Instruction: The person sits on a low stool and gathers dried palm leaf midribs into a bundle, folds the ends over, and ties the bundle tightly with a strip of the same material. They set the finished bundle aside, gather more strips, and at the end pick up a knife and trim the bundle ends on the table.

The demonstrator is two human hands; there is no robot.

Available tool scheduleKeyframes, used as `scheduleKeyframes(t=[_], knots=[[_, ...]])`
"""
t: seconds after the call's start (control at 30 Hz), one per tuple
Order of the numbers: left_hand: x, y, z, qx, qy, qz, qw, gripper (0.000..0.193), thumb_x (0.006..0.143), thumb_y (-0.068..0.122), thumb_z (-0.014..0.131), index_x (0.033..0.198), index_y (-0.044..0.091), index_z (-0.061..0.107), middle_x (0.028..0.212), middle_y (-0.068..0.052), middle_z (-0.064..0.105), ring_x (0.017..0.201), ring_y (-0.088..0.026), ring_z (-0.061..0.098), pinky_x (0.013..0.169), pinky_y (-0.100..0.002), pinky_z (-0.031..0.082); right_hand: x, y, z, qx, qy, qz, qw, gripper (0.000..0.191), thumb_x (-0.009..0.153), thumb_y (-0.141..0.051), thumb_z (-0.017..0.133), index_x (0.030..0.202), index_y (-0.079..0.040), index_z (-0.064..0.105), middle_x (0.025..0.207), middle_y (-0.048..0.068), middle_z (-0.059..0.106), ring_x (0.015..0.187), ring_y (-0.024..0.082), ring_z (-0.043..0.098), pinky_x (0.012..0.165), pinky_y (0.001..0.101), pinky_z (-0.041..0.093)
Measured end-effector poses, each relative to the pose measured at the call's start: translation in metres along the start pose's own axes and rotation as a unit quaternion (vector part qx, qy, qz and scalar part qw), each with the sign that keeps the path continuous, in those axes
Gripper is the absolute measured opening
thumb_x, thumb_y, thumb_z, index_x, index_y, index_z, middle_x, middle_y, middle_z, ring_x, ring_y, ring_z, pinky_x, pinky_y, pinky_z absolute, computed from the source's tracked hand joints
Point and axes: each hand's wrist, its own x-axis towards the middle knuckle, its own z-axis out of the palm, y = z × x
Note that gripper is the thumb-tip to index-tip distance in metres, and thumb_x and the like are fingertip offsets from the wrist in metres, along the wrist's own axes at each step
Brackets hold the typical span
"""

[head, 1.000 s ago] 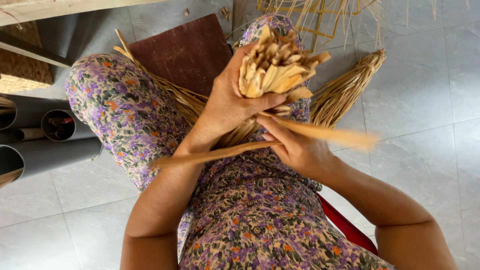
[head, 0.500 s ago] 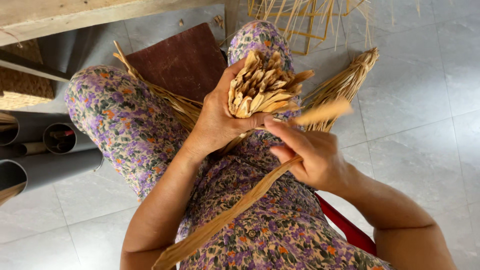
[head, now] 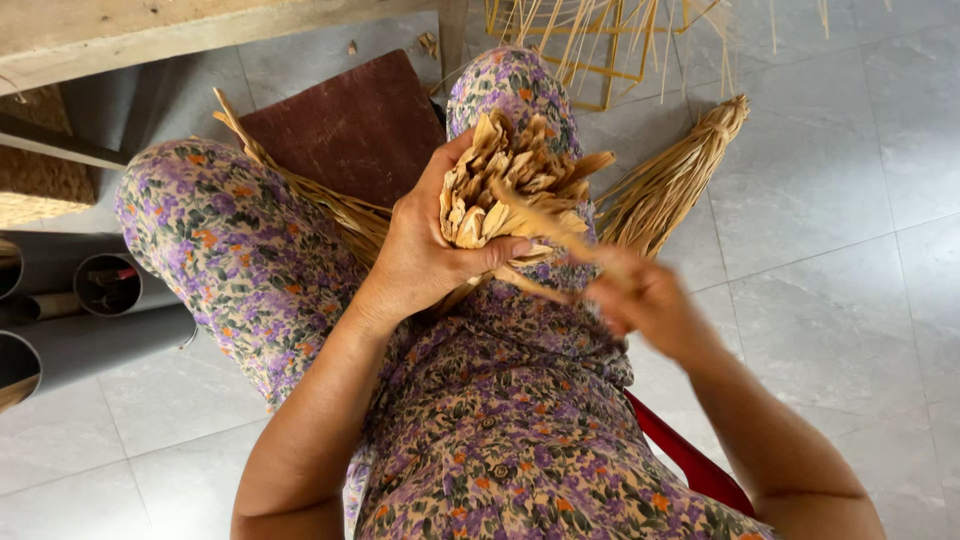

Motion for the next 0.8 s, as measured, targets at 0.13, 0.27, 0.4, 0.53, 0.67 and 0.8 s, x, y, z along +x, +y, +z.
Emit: scheduleKeyframes(t=[0.13,0.27,0.4,0.53,0.67,0.8], knots=[[-0.002,0.001,0.004,-0.05,-0.014,-0.005,0.999,0.093,0.083,0.005,0.09,0.157,-0.002,0.034,0.144,-0.009,0.061,0.133,-0.013,0.058,0.118,-0.032,0.049,0.0,-0.027,-0.018,-0.029,0.156,-0.179,0.971,0.033,0.103,-0.008,0.067,0.135,-0.004,0.063,0.07,-0.006,0.056,0.056,0.002,0.046,0.051,0.0198,0.037],[-0.003,0.004,0.002,0.032,0.0,-0.02,0.999,0.091,0.08,0.007,0.093,0.153,-0.001,0.04,0.137,-0.008,0.066,0.127,-0.013,0.062,0.114,-0.031,0.052,0.02,-0.03,0.005,-0.087,0.131,-0.2,0.967,0.03,0.092,0.0,0.076,0.121,0.0,0.067,0.074,-0.005,0.057,0.062,0.001,0.046,0.053,0.0197,0.036],[-0.003,0.004,0.002,0.094,0.016,0.004,0.995,0.09,0.077,0.01,0.095,0.151,0.0,0.043,0.134,-0.008,0.066,0.125,-0.013,0.061,0.112,-0.031,0.051,0.034,-0.024,0.017,-0.103,0.178,-0.231,0.951,0.01,0.096,0.003,0.074,0.102,0.002,0.065,0.082,-0.001,0.06,0.072,0.002,0.05,0.06,0.0215,0.039],[-0.004,0.002,0.004,0.089,0.009,-0.001,0.996,0.087,0.078,0.011,0.093,0.149,0.0,0.045,0.134,-0.009,0.068,0.124,-0.012,0.064,0.11,-0.031,0.052,0.034,-0.028,0.019,-0.108,0.231,-0.236,0.938,0.009,0.098,0.004,0.072,0.096,0.002,0.064,0.078,-0.001,0.059,0.07,0.003,0.049,0.06,0.0217,0.039],[-0.005,0.002,0.003,0.104,0.008,0.001,0.995,0.086,0.078,0.011,0.092,0.149,0.001,0.045,0.132,-0.009,0.069,0.122,-0.012,0.065,0.109,-0.03,0.053,0.035,-0.035,0.015,-0.094,0.221,-0.284,0.928,0.004,0.104,0.004,0.068,0.101,0.002,0.065,0.089,0.001,0.067,0.078,0.004,0.059,0.068,0.0214,0.048],[-0.005,0.002,0.003,0.123,0.005,0.013,0.992,0.086,0.078,0.012,0.094,0.148,0.001,0.046,0.131,-0.009,0.071,0.12,-0.011,0.066,0.107,-0.029,0.054,0.038,-0.034,0.01,-0.085,0.234,-0.293,0.923,0.004,0.102,0.003,0.07,0.1,0.002,0.066,0.083,0.001,0.065,0.07,0.004,0.055,0.06,0.0211,0.042]])
